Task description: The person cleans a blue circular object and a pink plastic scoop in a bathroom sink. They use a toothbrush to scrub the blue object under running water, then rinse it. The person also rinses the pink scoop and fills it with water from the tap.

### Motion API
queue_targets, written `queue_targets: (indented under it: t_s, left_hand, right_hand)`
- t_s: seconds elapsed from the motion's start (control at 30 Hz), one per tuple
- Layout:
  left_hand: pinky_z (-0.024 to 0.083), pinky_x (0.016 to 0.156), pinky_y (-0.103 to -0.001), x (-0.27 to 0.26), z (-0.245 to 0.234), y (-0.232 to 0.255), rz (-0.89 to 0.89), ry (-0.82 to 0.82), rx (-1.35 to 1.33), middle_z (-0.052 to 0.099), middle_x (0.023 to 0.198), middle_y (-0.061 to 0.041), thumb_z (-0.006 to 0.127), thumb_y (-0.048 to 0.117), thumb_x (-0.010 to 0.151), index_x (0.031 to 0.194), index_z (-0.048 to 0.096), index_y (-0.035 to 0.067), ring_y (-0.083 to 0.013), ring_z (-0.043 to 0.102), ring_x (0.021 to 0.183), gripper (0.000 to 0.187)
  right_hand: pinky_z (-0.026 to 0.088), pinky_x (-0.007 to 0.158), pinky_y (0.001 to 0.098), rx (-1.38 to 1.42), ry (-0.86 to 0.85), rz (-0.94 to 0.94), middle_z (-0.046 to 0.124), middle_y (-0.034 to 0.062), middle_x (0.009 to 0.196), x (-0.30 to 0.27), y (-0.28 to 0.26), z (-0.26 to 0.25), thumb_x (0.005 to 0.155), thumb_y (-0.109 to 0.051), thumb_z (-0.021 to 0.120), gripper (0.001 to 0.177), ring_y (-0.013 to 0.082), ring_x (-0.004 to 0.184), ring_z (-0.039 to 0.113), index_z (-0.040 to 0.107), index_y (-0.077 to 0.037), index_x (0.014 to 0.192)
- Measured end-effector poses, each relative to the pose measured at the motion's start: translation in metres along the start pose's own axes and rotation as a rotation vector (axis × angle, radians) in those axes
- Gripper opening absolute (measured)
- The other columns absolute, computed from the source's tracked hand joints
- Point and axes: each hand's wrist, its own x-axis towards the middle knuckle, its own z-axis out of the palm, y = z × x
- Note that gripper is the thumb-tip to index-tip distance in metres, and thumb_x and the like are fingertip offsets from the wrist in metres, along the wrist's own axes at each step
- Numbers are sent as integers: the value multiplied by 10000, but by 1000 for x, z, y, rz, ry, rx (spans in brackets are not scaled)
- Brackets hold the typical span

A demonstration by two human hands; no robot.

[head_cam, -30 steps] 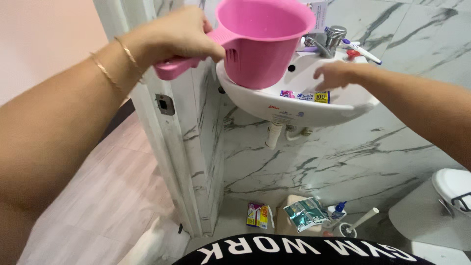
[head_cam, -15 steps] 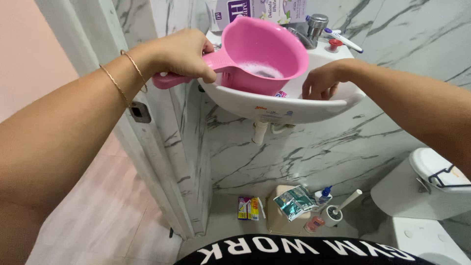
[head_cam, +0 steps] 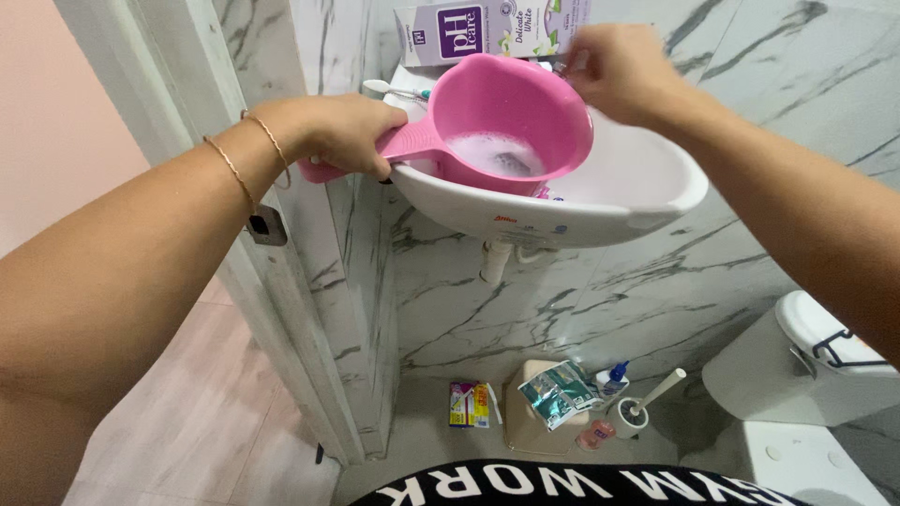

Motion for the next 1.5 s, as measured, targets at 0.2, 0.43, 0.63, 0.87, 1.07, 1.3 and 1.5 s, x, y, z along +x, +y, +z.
queue_targets:
  t_s: [0.2,0.43,0.63,0.87,1.07,1.3,1.5]
  left_hand:
    - [619,740,-456,10,5,2,91,25,223,632,1149,-244,719,258,875,1307,518,13,-376,726,932,535]
    - [531,960,-482,17,-6,12,246,136,145,379,1445,-270,755,392,875,1563,383,157,-439,540,1236,817]
    - [532,999,-428,53,18,35,425,194,-56,675,1207,-235,585,369,951,1343,631,58,-368,702,1102,503]
    - [545,888,-481,103,37,24,829,726,-182,672,1124,-315,778,213,890,1333,531,-66,-456,673,1045,579]
    - [549,897,-492,117,19,35,162,712,-322,710,1034,-230,826,254,805,1476,370,-10,-414,691,985,853]
    - [538,872,-492,113,18,23,217,823,-323,751,995,-148,777,256,859,1107,737,151,-362,711,966,272]
    - [542,847,-512,123,18,10,152,973,-347,720,1001,-244,739,176,873,1153,662,52,-432,690,944,316]
  right_hand:
    - [539,682,463,-71,-660,-226,729,164,1088,23,-54,53,919,-251,745,477,278,843,627,633,-215,1381]
    - [576,615,372,-113,-750,138,794,133,944,31,-59,78,881,-199,724,368,220,672,705,738,-140,1243]
    - [594,672,407,-166,-728,105,770,108,876,36,-51,92,815,-146,788,267,248,739,724,771,-114,1080]
    - [538,670,434,-284,-75,-362,729,98,892,38,-51,28,680,-44,821,284,305,757,684,824,-142,947]
    - [551,757,378,-337,434,-838,735,76,1021,25,-61,-3,932,-17,742,135,235,843,693,780,-89,1039]
    - [519,636,369,21,278,-517,697,126,817,25,-32,11,966,96,617,171,255,690,671,743,-19,969]
    - [536,954,423,-4,-469,-120,721,126,1167,44,-16,77,862,-181,726,365,271,1060,683,666,-94,1211]
